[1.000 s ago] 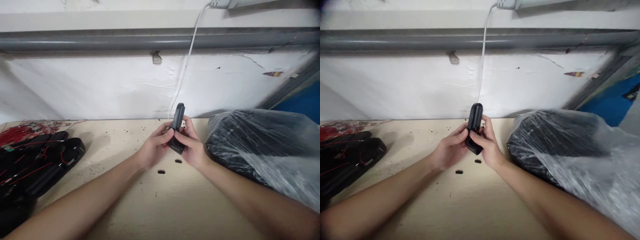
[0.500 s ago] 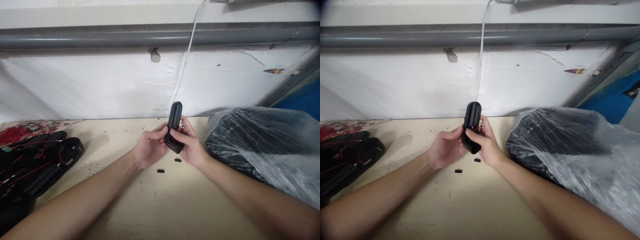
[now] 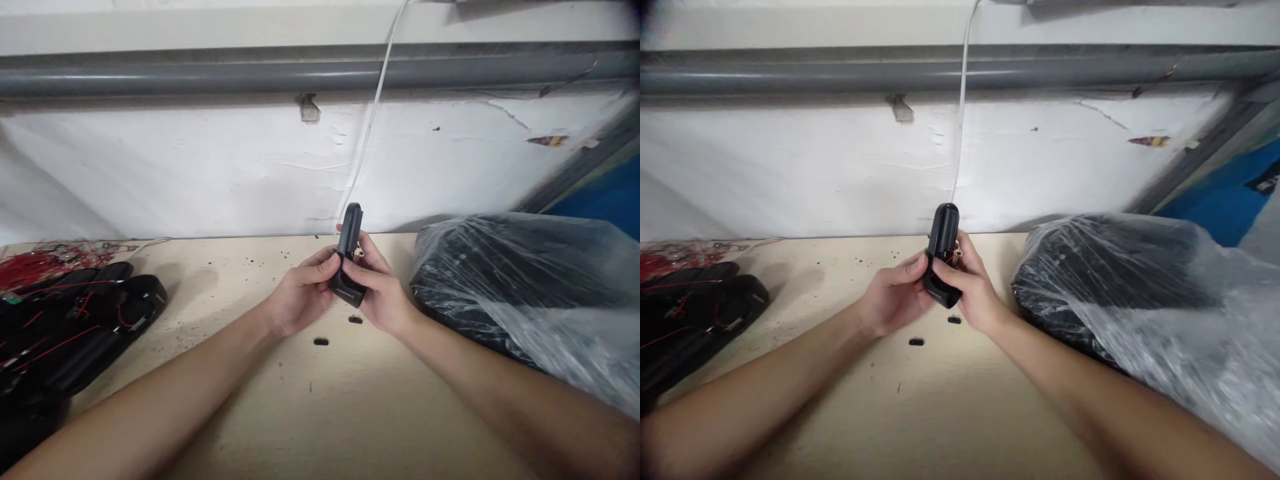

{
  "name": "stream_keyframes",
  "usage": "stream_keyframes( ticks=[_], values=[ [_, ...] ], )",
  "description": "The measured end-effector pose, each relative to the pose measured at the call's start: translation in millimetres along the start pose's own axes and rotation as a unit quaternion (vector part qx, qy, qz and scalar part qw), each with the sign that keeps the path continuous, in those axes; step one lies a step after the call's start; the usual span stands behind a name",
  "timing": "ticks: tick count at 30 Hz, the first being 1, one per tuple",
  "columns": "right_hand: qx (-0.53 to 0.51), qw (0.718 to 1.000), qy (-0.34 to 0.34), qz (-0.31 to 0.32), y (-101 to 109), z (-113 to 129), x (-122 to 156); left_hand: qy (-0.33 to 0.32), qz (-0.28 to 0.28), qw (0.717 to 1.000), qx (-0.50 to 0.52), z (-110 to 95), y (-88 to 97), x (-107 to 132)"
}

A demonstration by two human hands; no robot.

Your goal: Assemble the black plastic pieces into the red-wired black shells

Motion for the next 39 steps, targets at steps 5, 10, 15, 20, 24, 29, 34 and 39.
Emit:
stream_keyframes(
  ticks=[5,10,15,20,24,29,34,39],
  values=[
    [-0.006,1.000,-0.002,-0.001,1.6,-0.8,-1.1,-0.007,-0.016,0.999,-0.028,1.3,2.5,-0.3],
    [-0.017,1.000,-0.010,0.007,0.7,0.7,-0.7,-0.016,-0.037,0.995,-0.089,2.8,5.5,-2.4],
    [0.007,0.998,-0.030,0.054,-5.0,2.1,0.5,-0.025,-0.070,0.984,-0.159,0.2,9.3,-1.8],
    [0.028,0.993,-0.051,0.098,-8.5,-0.1,0.8,-0.015,-0.068,0.980,-0.185,-3.2,7.9,-0.3],
    [0.021,0.992,-0.062,0.108,-7.6,-2.0,0.5,-0.011,-0.071,0.978,-0.196,-4.1,8.6,0.1],
    [0.016,0.991,-0.081,0.108,-4.3,-5.0,0.5,-0.008,-0.057,0.977,-0.203,-3.6,9.3,-0.9],
    [0.019,0.992,-0.074,0.102,-0.4,-6.5,0.1,0.006,-0.040,0.984,-0.174,-3.7,7.9,-2.9],
    [0.003,0.993,-0.083,0.090,1.3,-7.2,-3.7,-0.022,-0.048,0.981,-0.185,-5.1,6.6,-2.4]
  ],
)
Point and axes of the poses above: each hand's wrist, its own x-axis away from the middle knuckle, its own y-axis out of the back of the hand, z = x × y, the point moved 5 cm from there along -x, towards the middle knuckle
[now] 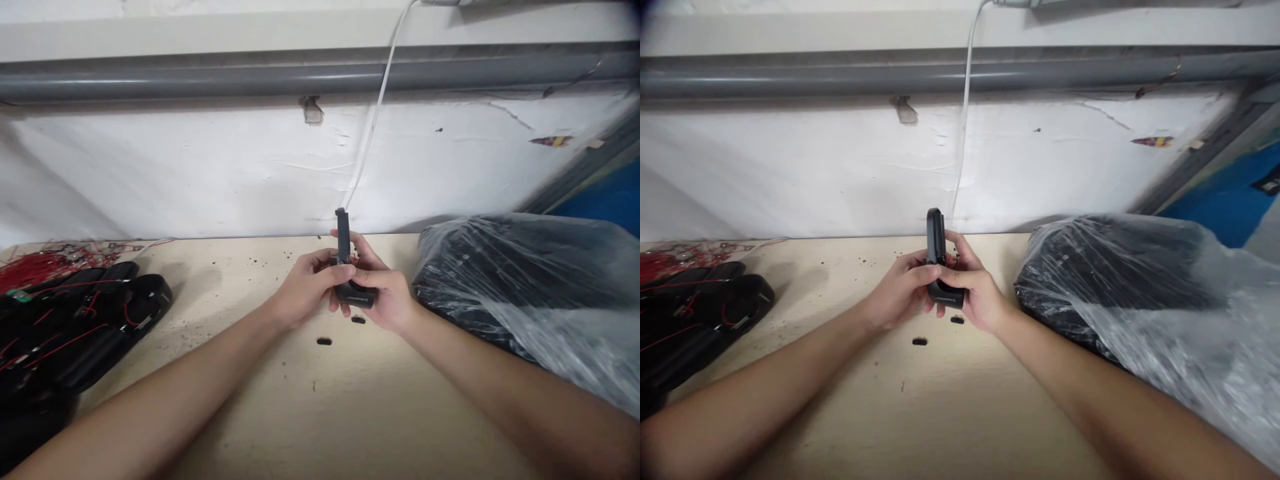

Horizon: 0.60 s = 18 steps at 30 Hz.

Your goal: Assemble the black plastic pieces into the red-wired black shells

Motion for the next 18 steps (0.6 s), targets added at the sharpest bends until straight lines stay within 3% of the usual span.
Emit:
stream_keyframes(
  ticks=[4,18],
  values=[
    [-0.013,0.999,-0.002,-0.029,3.1,-1.3,-3.0,-0.026,-0.039,0.999,0.000,-0.9,2.8,-0.1],
    [-0.023,1.000,-0.015,-0.006,1.3,-1.7,-1.3,-0.029,-0.035,0.997,-0.066,0.6,10.6,-0.2]
  ],
)
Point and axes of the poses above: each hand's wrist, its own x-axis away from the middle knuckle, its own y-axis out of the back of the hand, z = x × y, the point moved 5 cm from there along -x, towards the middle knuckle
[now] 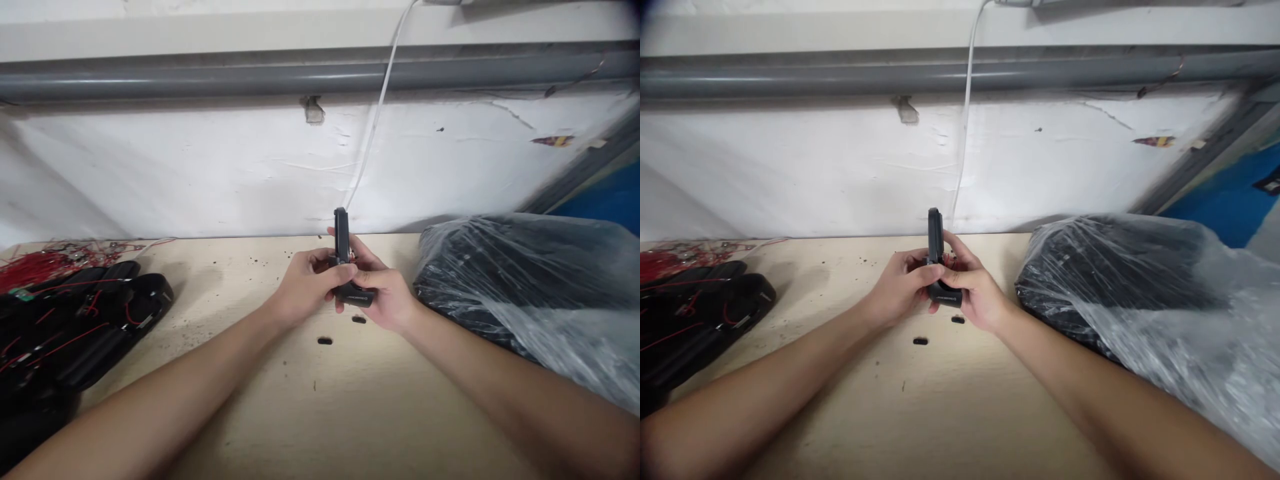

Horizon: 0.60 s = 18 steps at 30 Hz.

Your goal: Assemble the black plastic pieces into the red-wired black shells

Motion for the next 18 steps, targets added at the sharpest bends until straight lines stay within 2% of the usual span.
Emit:
stream_keyframes(
  ticks=[10,18],
  values=[
    [0.008,0.999,0.012,0.035,-0.4,0.6,0.3,0.008,-0.011,1.000,0.011,-5.3,-4.0,1.8],
    [0.003,1.000,0.000,0.014,-2.0,1.4,0.9,0.005,-0.013,1.000,0.025,-4.0,-4.4,0.9]
  ],
)
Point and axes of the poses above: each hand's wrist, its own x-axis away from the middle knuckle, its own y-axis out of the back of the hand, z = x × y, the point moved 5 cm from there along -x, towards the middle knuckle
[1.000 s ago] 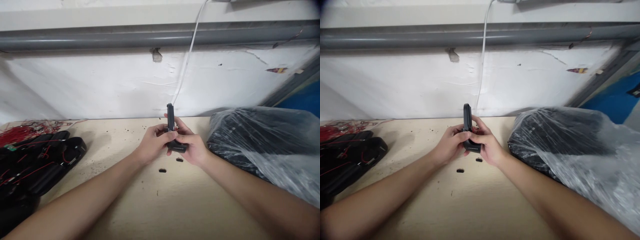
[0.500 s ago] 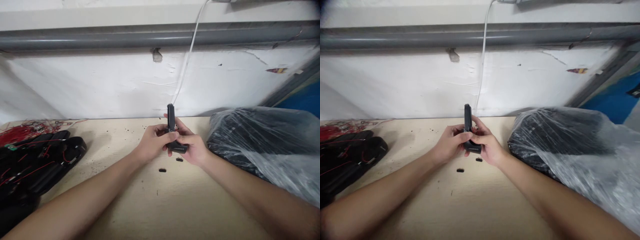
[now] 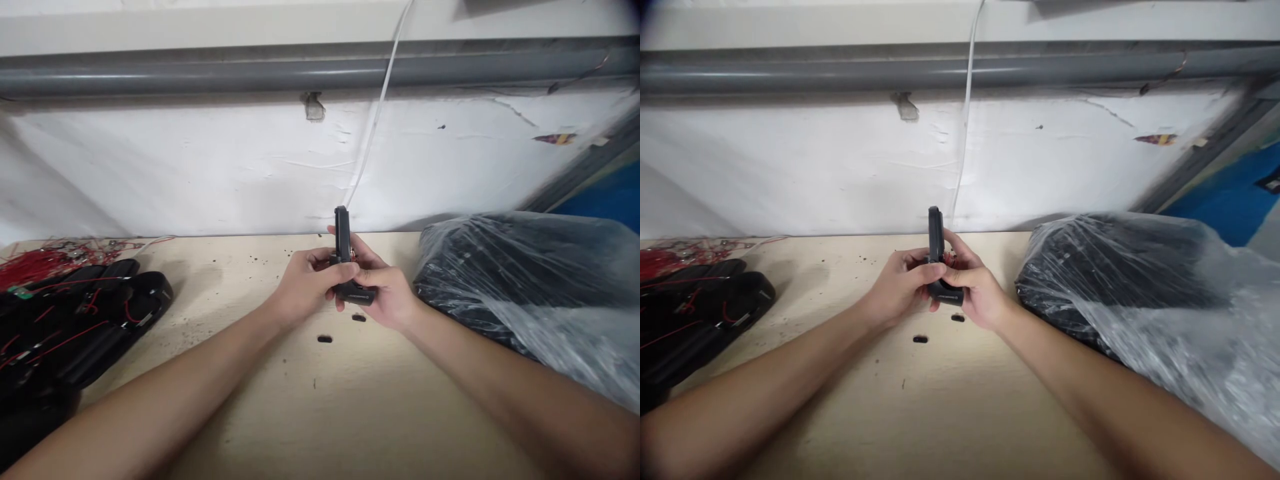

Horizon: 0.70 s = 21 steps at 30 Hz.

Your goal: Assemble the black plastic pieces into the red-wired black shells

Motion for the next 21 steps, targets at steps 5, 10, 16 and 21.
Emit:
stream_keyframes(
  ticks=[5,10,16,21],
  values=[
    [0.002,0.999,-0.006,-0.041,0.1,1.8,-0.7,0.000,0.004,0.999,0.041,1.1,-0.7,-0.3],
    [0.023,1.000,-0.003,-0.018,-4.9,6.2,0.0,0.038,0.036,0.995,0.087,1.7,-0.2,-1.0],
    [0.049,0.999,0.011,-0.001,-4.3,6.0,-0.5,0.058,0.094,0.988,0.106,1.6,4.1,-3.5],
    [0.045,0.998,0.017,-0.046,-1.4,6.2,-2.0,0.055,0.086,0.987,0.123,1.2,4.4,-4.8]
  ],
)
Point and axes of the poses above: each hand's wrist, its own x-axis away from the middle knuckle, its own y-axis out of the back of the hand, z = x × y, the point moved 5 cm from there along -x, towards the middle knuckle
